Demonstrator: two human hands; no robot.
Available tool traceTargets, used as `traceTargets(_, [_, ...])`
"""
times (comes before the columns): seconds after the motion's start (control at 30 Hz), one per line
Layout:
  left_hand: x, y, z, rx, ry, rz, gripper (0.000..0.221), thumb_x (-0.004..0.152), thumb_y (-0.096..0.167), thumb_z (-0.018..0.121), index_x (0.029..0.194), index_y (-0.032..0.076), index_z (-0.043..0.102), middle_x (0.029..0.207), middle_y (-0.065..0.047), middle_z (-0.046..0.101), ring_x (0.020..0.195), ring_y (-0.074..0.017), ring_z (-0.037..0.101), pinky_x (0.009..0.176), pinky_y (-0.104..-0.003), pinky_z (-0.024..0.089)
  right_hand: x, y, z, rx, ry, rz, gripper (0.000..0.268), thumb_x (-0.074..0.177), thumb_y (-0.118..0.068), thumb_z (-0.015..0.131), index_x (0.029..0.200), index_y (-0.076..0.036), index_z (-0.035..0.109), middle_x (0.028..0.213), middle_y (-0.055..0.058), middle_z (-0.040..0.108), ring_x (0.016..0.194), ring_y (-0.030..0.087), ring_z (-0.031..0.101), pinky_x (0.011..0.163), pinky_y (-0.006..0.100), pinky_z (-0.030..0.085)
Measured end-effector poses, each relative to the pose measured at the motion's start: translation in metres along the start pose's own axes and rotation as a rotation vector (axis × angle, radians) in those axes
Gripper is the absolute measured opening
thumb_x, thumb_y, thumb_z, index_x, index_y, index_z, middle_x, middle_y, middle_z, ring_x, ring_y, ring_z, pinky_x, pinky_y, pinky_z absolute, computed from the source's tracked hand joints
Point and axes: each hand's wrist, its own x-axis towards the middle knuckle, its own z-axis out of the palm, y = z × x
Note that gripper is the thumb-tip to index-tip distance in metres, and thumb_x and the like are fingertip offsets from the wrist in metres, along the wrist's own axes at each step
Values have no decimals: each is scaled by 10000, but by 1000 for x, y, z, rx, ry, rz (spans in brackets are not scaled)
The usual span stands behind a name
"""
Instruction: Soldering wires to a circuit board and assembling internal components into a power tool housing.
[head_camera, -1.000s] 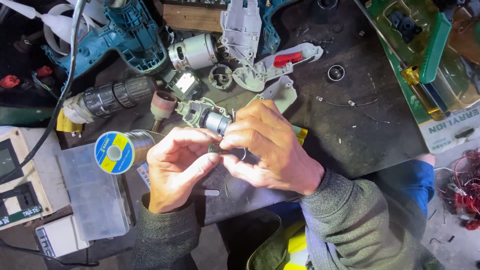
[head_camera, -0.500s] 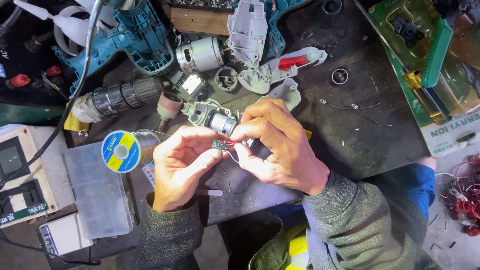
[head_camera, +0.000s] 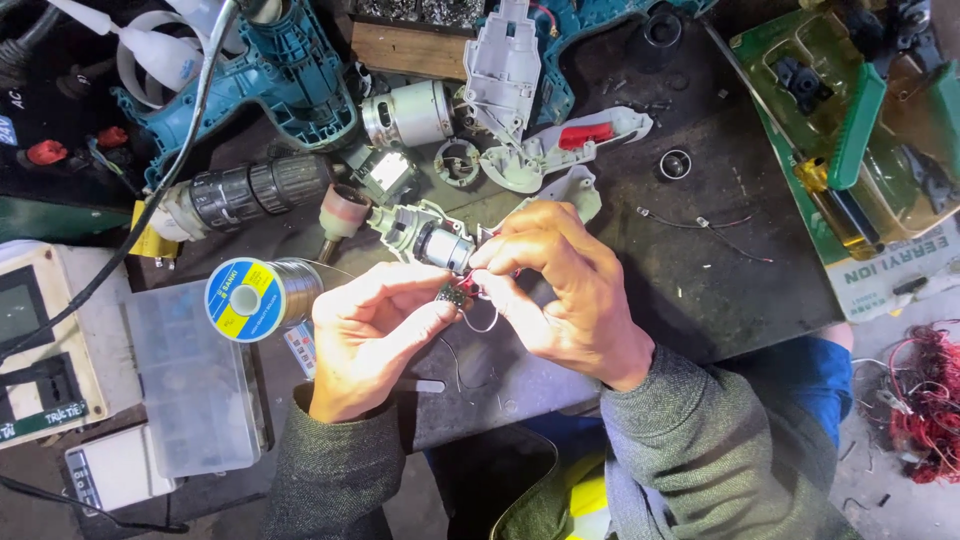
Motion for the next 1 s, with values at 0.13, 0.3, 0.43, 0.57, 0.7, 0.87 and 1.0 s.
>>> traceTargets(0.13, [0,2,0,-11,2,-32,302,821,-61,792,1113,-36,719,1006,-170,779,883,-215,775,848,-322,689,2,-3,-2,-12,6,-14,199,909,92,764,1008,-24,637,1000,107,665,943,286,645,922,379,547])
traceTargets(0.3, [0,11,0,59,-15,-13,300,843,-27,775,1136,-31,713,999,-140,768,850,-195,767,823,-305,674,-12,1,-28,35,217,-18,110,888,66,701,980,44,645,947,174,708,932,336,678,859,402,611])
traceTargets(0.43, [1,16,0,26,-110,-16,285,879,-48,733,1161,-59,692,1001,-138,737,849,-184,741,808,-284,648,-38,10,-62,-151,346,136,93,825,130,684,898,89,642,833,211,682,853,335,652,787,364,569])
traceTargets(0.57, [1,11,-1,33,-123,-24,286,859,-64,753,1136,-39,687,961,-111,711,714,-136,684,709,-258,637,-49,11,-76,-263,258,184,234,753,-22,780,939,65,670,922,191,711,923,347,658,929,443,558])
traceTargets(0.7, [2,8,2,23,-97,-118,237,871,-25,747,1100,-38,688,829,-122,722,654,-171,699,637,-277,646,-37,12,-74,-472,21,35,400,791,-291,856,986,23,703,1003,146,735,982,330,636,907,432,537])
traceTargets(0.87, [2,3,-1,39,-23,-284,263,846,-6,775,1102,-44,730,797,-138,775,609,-163,736,570,-273,687,-27,13,-71,-555,-139,37,462,844,-392,818,1073,-2,727,1031,104,730,1005,299,587,871,435,449])
traceTargets(1.0, [6,4,0,140,19,-311,158,824,58,806,960,-13,768,716,-129,804,460,-163,734,441,-249,656,-26,17,-68,-590,-166,15,306,820,-156,863,1045,-15,711,988,87,721,935,296,603,831,447,472])
